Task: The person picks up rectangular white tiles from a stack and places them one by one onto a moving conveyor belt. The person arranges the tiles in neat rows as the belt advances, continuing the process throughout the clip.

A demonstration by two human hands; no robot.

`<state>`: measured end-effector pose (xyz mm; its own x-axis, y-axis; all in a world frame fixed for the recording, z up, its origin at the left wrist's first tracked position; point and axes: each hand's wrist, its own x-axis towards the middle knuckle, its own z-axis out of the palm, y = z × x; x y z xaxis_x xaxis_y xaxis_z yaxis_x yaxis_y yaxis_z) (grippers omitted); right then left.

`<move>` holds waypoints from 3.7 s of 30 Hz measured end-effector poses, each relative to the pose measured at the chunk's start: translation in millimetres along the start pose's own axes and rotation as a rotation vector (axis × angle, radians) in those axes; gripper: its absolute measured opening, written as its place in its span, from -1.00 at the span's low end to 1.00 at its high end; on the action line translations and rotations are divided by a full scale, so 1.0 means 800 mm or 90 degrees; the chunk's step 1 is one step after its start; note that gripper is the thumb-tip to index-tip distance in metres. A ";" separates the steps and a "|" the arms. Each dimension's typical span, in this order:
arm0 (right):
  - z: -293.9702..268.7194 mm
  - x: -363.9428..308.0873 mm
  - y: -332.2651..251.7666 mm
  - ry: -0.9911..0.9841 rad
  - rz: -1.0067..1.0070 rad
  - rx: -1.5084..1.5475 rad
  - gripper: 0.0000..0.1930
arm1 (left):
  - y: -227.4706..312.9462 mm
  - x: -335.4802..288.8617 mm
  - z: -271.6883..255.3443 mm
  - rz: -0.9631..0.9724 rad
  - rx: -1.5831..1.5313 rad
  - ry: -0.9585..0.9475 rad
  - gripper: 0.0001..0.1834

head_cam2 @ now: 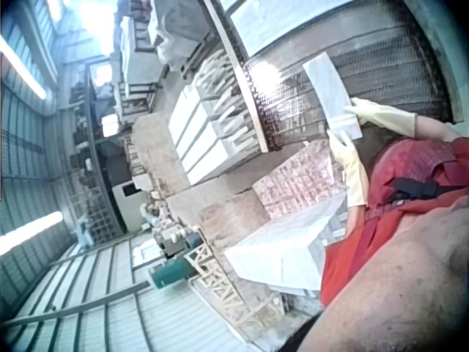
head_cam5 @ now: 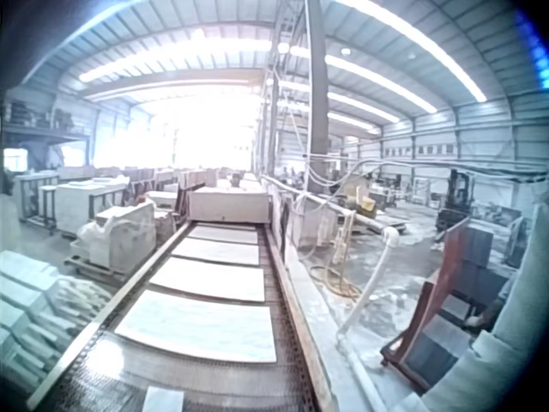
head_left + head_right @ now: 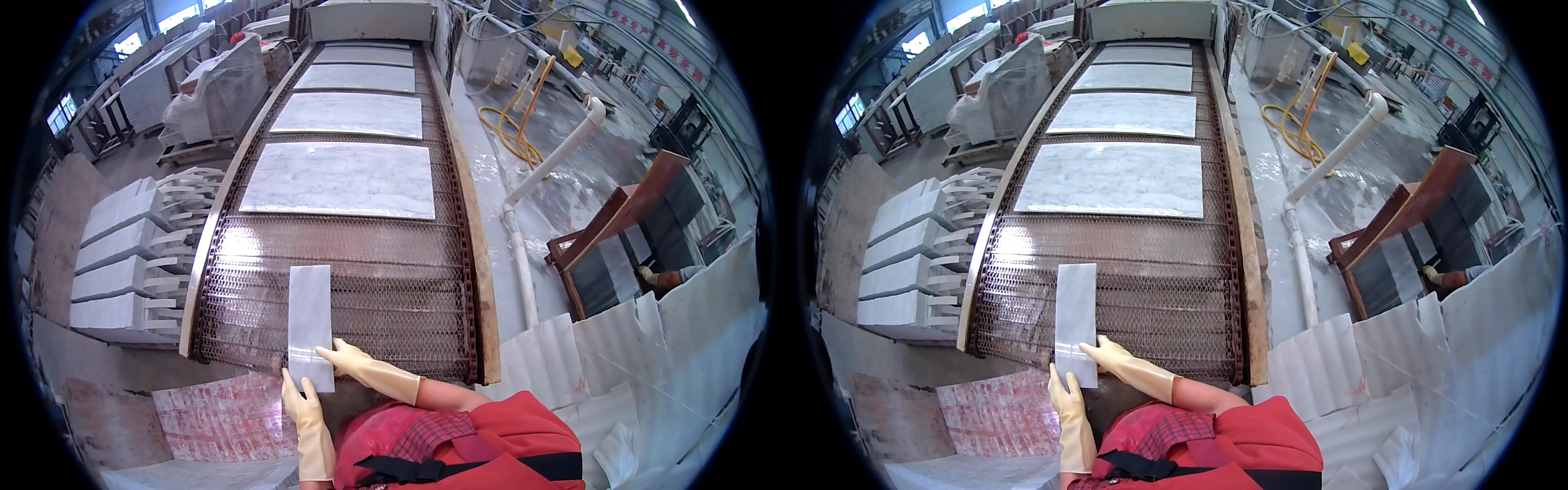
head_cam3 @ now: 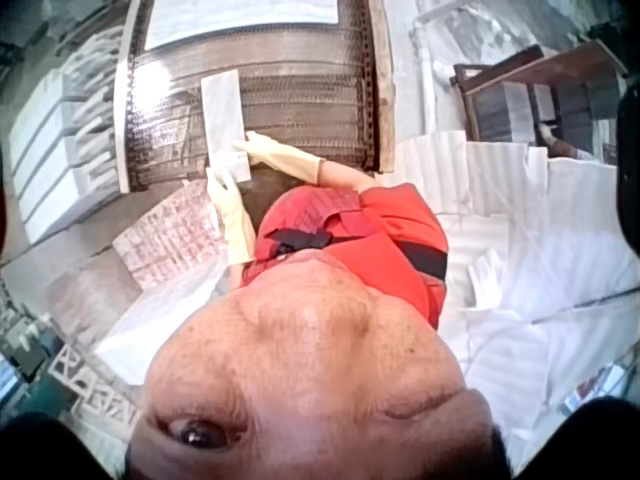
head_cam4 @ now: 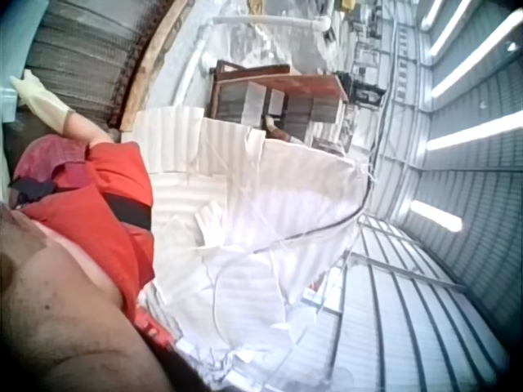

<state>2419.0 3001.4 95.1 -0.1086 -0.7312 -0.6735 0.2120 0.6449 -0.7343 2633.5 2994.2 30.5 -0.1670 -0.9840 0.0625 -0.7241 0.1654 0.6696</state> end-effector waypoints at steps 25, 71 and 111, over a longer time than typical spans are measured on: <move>0.063 -0.007 -0.014 0.229 -0.010 -0.185 -0.22 | -0.009 0.027 -0.017 -0.628 -0.836 -0.294 -0.35; 0.079 -0.011 0.066 -0.032 0.129 -0.161 -0.33 | -0.065 -0.050 -0.044 -0.749 -1.309 -0.187 -0.33; -0.160 -0.139 0.037 0.493 -0.063 -0.364 -0.43 | -0.035 -0.017 -0.047 -0.806 -1.115 -0.117 -0.16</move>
<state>2312.9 3130.2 137.6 -0.7542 -0.5707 -0.3249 -0.3153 0.7487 -0.5831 2681.5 3000.2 38.8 -0.3447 -0.4571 -0.8199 0.6959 -0.7106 0.1036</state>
